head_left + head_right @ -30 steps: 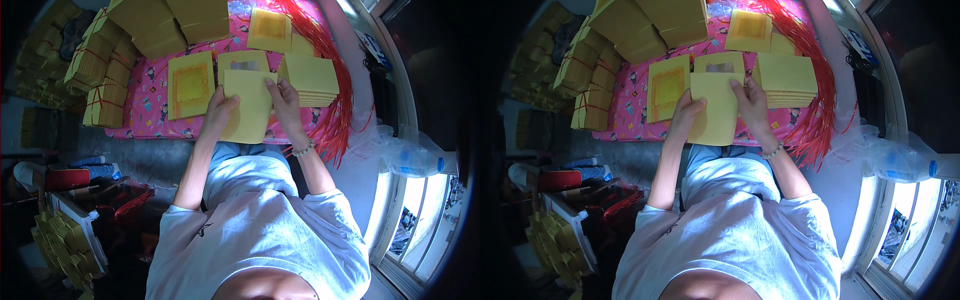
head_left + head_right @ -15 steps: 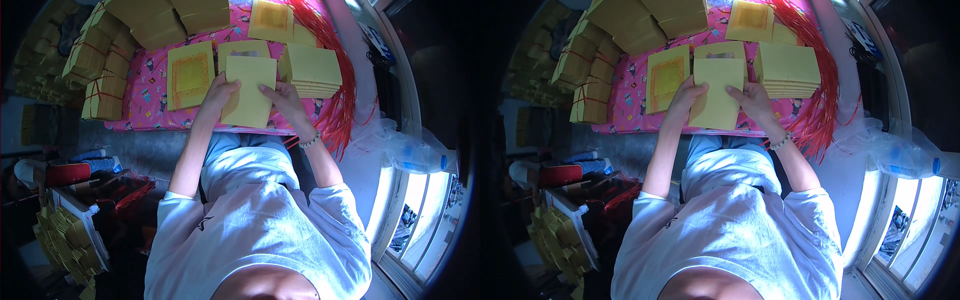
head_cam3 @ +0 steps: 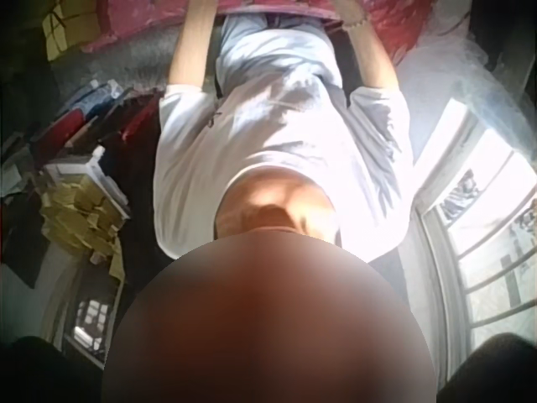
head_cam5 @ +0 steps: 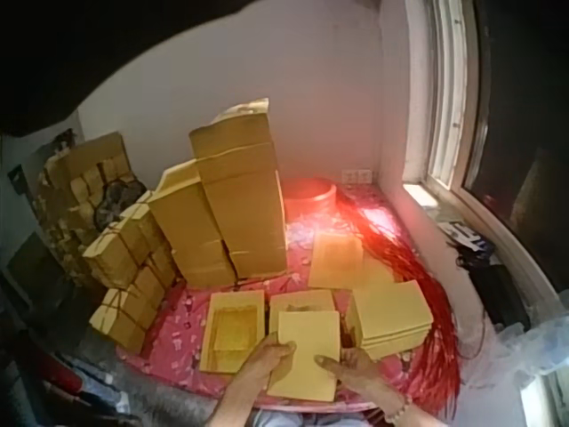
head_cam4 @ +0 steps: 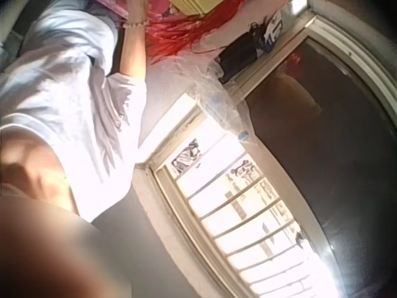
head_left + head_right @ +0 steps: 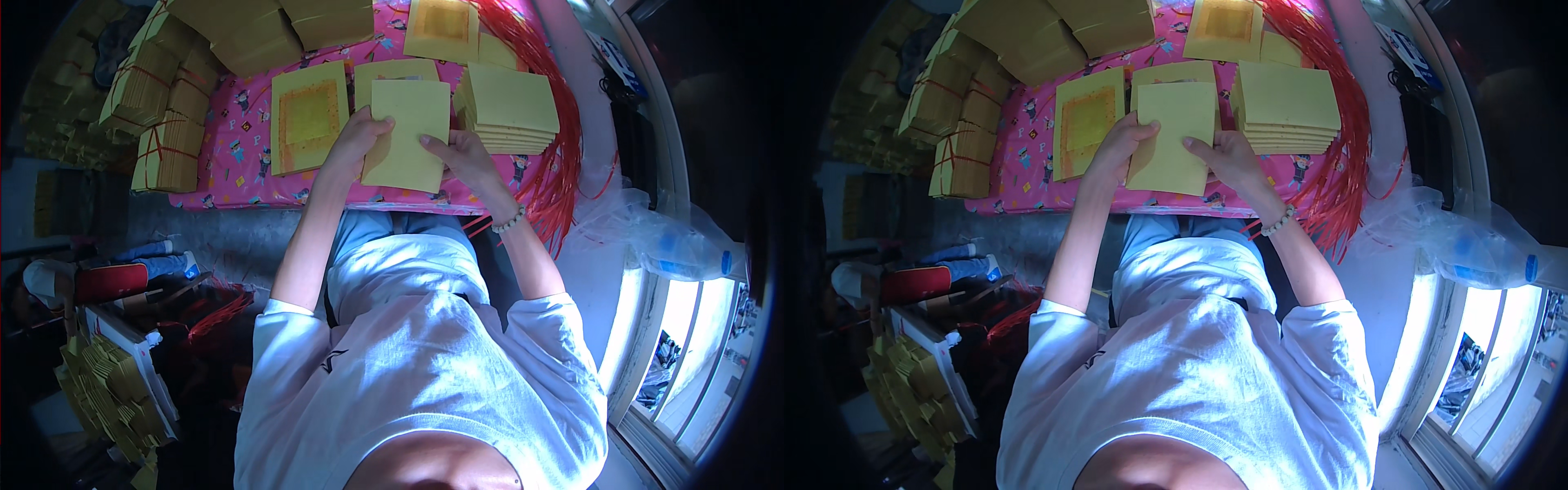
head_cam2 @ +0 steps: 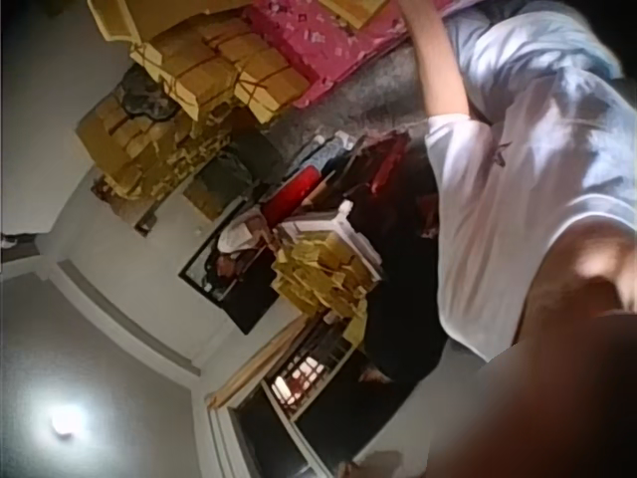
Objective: Inspecting and sorting sheets of joss paper with foil centers for quality.
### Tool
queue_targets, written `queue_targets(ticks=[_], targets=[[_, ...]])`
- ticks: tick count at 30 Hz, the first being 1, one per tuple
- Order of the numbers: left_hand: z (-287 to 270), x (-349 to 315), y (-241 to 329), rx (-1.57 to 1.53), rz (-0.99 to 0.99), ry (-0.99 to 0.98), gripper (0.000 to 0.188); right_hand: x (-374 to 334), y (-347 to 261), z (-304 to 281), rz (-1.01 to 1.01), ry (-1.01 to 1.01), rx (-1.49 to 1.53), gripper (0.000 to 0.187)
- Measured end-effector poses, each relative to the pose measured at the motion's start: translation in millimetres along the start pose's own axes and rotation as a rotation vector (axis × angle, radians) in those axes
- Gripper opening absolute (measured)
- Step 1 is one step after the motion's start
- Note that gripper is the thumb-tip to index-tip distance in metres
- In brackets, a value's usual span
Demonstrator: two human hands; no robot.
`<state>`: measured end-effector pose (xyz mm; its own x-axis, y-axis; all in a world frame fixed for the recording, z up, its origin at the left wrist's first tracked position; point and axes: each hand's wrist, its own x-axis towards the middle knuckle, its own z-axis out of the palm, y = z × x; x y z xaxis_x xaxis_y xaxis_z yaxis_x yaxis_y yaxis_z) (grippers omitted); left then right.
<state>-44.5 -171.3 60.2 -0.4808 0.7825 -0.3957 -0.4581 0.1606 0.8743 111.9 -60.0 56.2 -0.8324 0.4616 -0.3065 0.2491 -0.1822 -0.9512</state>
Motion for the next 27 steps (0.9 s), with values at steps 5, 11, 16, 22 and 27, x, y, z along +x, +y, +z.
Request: queue_targets(ticks=[5, 11, 16, 22, 27], targets=[[-2, 3, -3, 0.062, 0.022, 0.028, 0.031, 0, 12, -3, 0.022, -0.036, -0.029, 0.035], [-1, 2, -8, 0.051, 0.267, 0.003, 0.030, -2, 9, -1, 0.032, -0.034, -0.008, 0.036], [2, 0, -6, 0.111, 0.243, 0.037, 0.030, -5, 20, -7, 0.018, -0.068, 0.009, 0.038], [-3, 6, -12, 0.031, 0.237, 0.000, 0.033, -14, 21, -7, 0.078, -0.078, 0.090, 0.033], [-4, 8, -15, 0.027, 0.277, 0.031, 0.033, -20, 25, -8, 0.063, -0.059, 0.156, 0.031]])
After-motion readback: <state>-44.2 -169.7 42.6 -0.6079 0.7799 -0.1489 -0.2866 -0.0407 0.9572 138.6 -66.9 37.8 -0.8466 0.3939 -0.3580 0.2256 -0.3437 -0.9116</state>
